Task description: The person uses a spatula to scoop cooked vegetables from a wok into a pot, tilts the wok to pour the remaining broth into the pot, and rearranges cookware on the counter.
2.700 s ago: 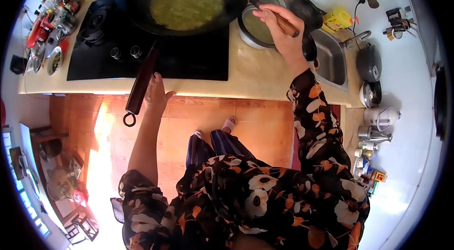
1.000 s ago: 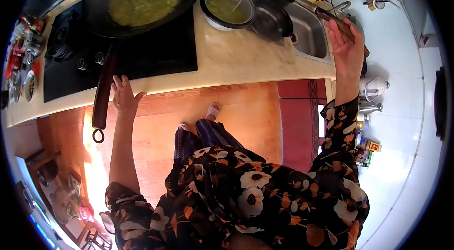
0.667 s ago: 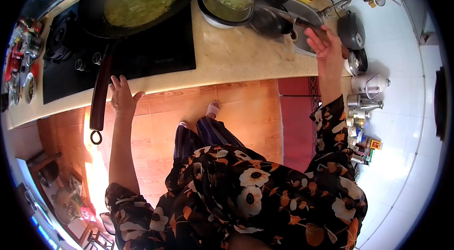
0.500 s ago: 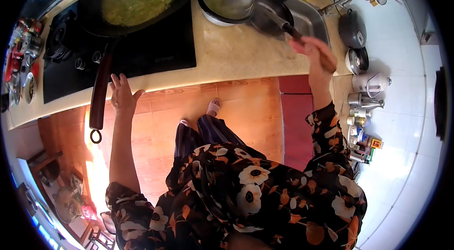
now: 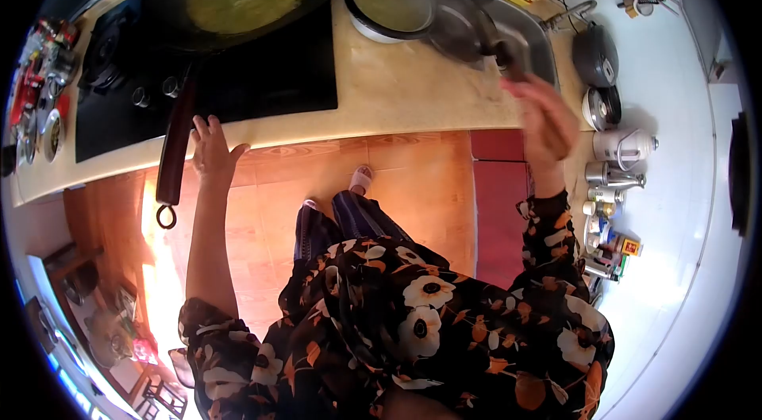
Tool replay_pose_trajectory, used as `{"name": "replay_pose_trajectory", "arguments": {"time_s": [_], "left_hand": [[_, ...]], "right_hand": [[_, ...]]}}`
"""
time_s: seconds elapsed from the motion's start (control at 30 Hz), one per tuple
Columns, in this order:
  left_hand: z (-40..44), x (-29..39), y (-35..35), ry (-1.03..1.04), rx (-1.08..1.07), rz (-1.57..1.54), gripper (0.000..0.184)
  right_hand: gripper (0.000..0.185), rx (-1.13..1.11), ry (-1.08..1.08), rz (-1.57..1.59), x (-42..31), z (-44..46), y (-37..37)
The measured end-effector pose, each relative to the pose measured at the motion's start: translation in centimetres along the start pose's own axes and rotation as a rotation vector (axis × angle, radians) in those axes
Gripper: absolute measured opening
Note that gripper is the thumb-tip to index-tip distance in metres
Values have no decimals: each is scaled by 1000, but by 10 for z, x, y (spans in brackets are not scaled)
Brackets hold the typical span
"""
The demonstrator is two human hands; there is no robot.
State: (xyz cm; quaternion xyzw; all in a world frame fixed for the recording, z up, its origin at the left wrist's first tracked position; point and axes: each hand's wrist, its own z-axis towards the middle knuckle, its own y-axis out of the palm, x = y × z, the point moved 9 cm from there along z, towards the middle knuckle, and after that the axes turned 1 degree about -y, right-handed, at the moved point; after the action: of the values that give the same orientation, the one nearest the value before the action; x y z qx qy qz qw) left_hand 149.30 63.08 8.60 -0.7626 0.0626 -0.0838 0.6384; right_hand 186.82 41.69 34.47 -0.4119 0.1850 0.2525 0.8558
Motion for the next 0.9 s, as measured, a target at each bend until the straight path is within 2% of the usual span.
{"name": "replay_pose_trajectory", "arguments": {"time_s": [0.03,0.1,0.27,0.33,0.43,0.63,0.7,0.9], "left_hand": [[-1,0,-2,-20,5,-2,89],[0,1,-3,-10,2,-3,90],[0,1,-3,22,30,14,91],[2,-2,2,15,-3,-17,90],[2,-4,6,-7,-46,-24,89],[2,-3,4,13,-16,-57,88],[2,-3,4,7,-32,-43,89],[3,-3,5,2,-19,-9,90]], "right_hand": [[16,168,154,175,13,-1,-17],[21,311,233,385,17,11,-29],[20,166,104,425,-10,69,47],[15,7,158,520,-13,86,82],[15,-27,229,523,-17,95,96],[23,33,354,508,-3,118,98],[25,55,456,597,11,119,100],[31,110,586,761,47,115,108]]}}
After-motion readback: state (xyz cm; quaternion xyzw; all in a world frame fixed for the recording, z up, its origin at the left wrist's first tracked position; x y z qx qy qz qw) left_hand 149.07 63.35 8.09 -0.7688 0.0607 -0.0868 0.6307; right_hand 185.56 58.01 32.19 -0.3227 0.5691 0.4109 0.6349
